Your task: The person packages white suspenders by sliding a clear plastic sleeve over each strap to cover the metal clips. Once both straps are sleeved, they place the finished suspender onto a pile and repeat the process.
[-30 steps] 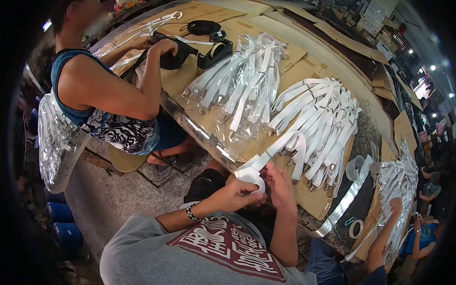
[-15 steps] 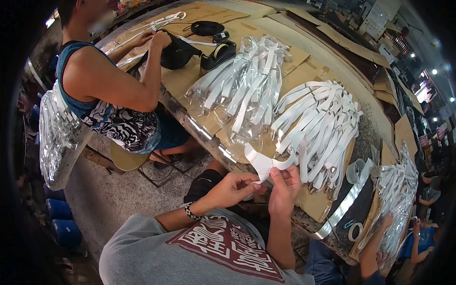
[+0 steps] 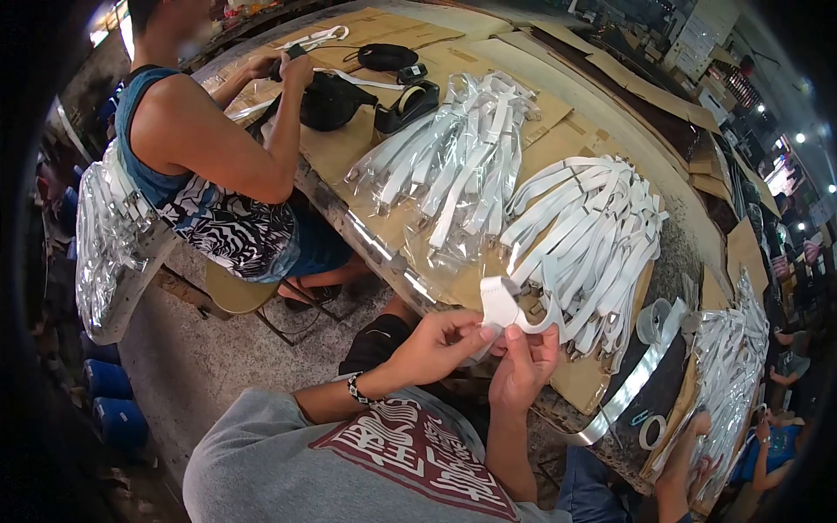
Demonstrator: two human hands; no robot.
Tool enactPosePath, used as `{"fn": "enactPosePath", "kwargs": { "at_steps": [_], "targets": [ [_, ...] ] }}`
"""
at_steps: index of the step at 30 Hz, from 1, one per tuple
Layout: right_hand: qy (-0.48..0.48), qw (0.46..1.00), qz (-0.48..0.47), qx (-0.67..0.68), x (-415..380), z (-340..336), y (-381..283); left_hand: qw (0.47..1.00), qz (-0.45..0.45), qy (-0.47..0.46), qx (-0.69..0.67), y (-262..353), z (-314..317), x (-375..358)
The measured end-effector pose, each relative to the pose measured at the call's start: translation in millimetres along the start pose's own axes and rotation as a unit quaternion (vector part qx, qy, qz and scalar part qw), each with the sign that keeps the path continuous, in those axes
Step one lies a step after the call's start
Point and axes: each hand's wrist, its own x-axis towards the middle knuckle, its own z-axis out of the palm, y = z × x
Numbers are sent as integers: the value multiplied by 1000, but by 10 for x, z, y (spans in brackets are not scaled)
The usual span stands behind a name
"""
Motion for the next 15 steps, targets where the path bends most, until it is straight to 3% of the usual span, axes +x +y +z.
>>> {"fn": "enactPosePath", "kwargs": {
  "at_steps": [3,10,13,15],
  "targets": [
    [-4,1000,23,19,-67,-19,50,998,-14,31,-50,59,-13,22],
    [16,998,57,11,-123,110,-67,999,5,43,-20,109,-81,44],
    [3,989,111,-102,-90,-119,-248,998,46,31,-35,211,-94,100],
    [7,983,24,-184,-101,-369,-355,997,66,13,-41,340,-99,166]
  ]
}}
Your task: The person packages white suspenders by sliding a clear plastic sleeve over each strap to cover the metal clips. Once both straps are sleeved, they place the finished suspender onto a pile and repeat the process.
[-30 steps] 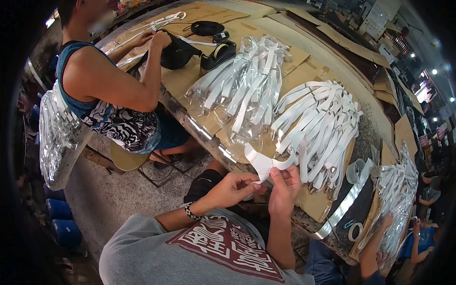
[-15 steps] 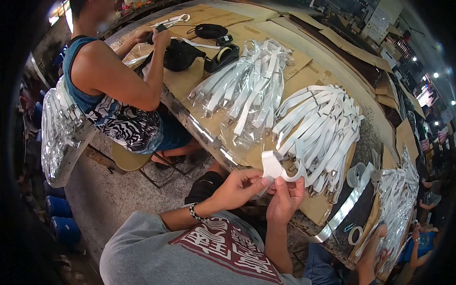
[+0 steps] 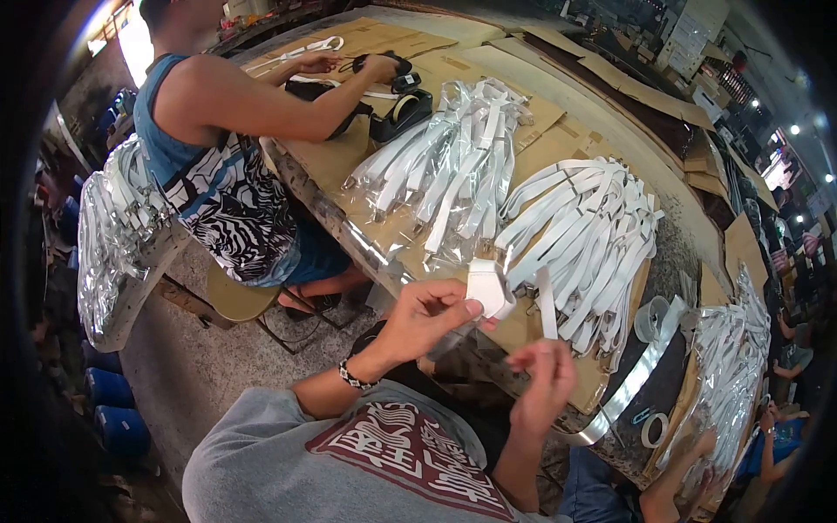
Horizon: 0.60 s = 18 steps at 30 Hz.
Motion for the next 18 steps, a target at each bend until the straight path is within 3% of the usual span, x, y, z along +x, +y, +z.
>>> {"fn": "enactPosePath", "kwargs": {
  "at_steps": [2,5,8,10,12,14,15,17,18],
  "targets": [
    [73,983,-93,-137,-57,-104,-198,997,10,-51,62,250,25,56],
    [38,915,-340,-215,148,153,-592,981,83,-116,133,532,189,130],
    [-168,966,-179,-81,109,-194,-491,952,195,-160,175,799,367,250],
    [-261,962,-73,26,39,-357,-364,928,273,-180,177,944,487,355],
    [-290,945,28,149,-92,-388,-315,943,227,-178,165,1015,547,395],
    [-314,947,-21,69,-144,-412,-204,936,258,-174,166,1106,660,436],
    [-329,943,15,48,-164,-462,-188,939,254,-166,161,1138,671,492],
    [-297,943,84,126,-254,-444,-168,957,228,-75,163,1120,740,590],
    [-282,938,117,166,-294,-439,-156,955,206,-83,198,1152,734,709]
  ]
}}
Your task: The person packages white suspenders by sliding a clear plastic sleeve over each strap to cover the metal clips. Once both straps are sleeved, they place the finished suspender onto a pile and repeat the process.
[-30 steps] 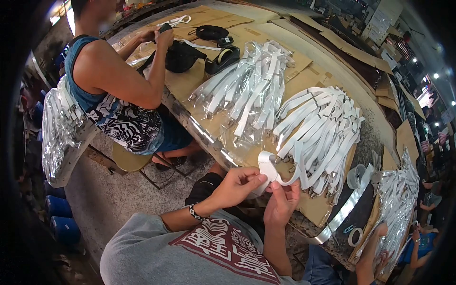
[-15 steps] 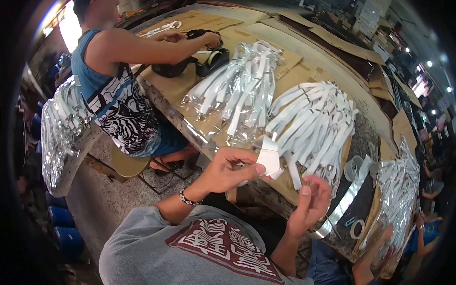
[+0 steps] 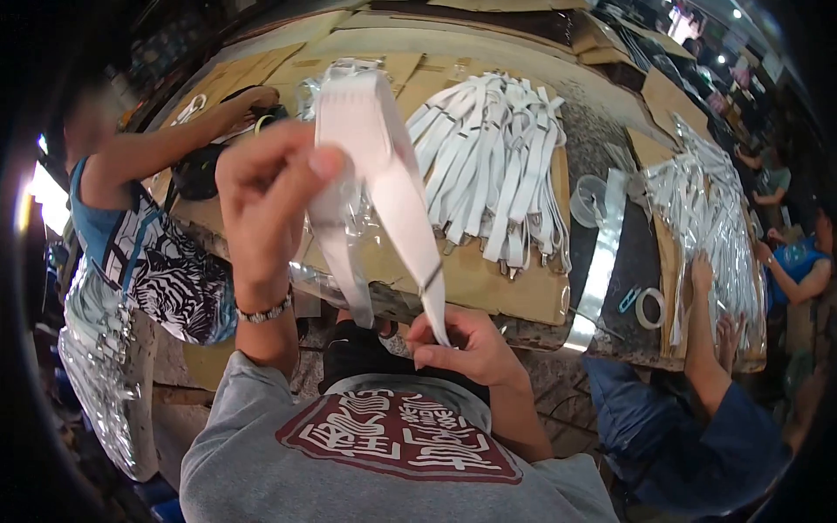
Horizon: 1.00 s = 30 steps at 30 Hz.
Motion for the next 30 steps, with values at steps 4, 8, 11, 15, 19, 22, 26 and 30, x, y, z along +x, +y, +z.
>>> {"fn": "enactPosePath", "kwargs": {
  "at_steps": [4,8,11,15,19,22,26,30],
  "targets": [
    [59,998,-4,33,-277,-326,222,998,60,-18,-27,-477,95,569],
    [170,977,-82,101,-303,-457,369,995,98,-26,-22,-899,198,1174],
    [254,963,-44,77,-257,-586,491,997,7,-82,-6,-1632,222,1564],
    [301,950,39,76,-316,-656,703,985,-161,-53,41,-3110,145,1664],
    [317,944,53,72,-416,-640,841,942,-216,-68,246,-4231,0,1315],
    [318,945,56,57,-412,-606,833,933,-201,-28,297,-4234,45,1187],
    [300,950,65,54,-351,-585,786,948,43,149,279,-3497,32,933],
    [290,953,45,73,-171,-612,727,926,-282,-110,225,-2193,296,-62]
  ]
}}
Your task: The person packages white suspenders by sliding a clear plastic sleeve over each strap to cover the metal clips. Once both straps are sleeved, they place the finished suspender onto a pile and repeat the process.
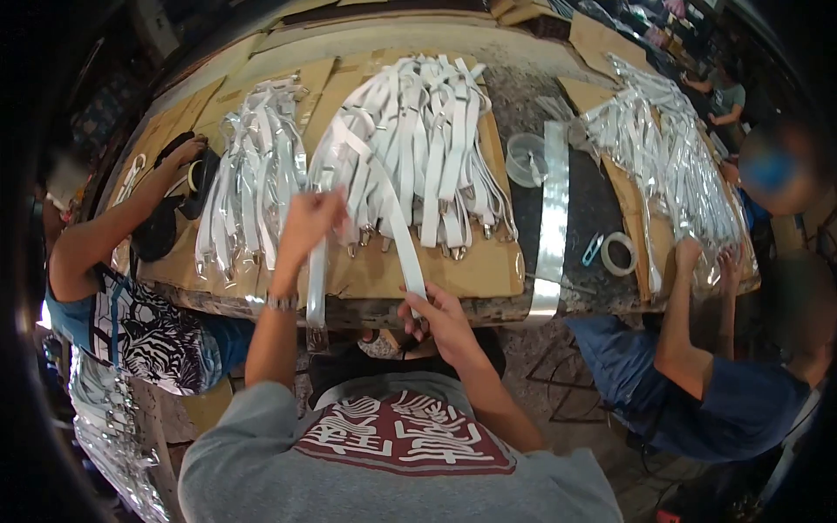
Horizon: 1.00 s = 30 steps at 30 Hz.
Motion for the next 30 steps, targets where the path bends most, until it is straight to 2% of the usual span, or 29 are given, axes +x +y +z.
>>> {"fn": "enactPosePath", "kwargs": {
  "at_steps": [2,5,9,13,15,16,19,20,21,24,25,28,30],
  "targets": [
    [-6,1000,-9,12,57,47,-43,980,-89,-158,-79,147,280,-601],
    [-11,1000,-14,1,168,104,-55,963,-83,-169,-194,-3,707,-947],
    [-44,998,-24,-48,179,45,107,908,-138,-204,-339,-28,1001,-1117],
    [-19,989,-34,-143,37,-118,-61,864,-149,-161,-453,-216,1132,-1085],
    [13,946,-97,-309,-98,-439,-206,857,-146,-148,-472,-203,1082,-1043],
    [85,923,-122,-355,-172,-619,-236,852,-145,-141,-482,-181,1047,-1025],
    [329,808,-146,-467,-477,-1105,-394,846,-140,-163,-489,-219,964,-996],
    [398,743,-104,-528,-601,-1147,-520,842,-136,-171,-493,-231,943,-1008],
    [458,722,-90,-511,-682,-1217,-542,844,-149,-163,-490,-206,937,-1033],
    [505,655,-2,-563,-820,-1336,-534,833,-151,-178,-502,-228,956,-1081],
    [501,652,12,-569,-829,-1351,-492,827,-152,-179,-510,-233,963,-1091],
    [525,633,-5,-568,-786,-1363,-375,806,-156,-177,-543,-159,951,-1125],
    [520,652,-36,-551,-785,-1502,-342,783,-159,-170,-577,-91,913,-1153]
  ]
}}
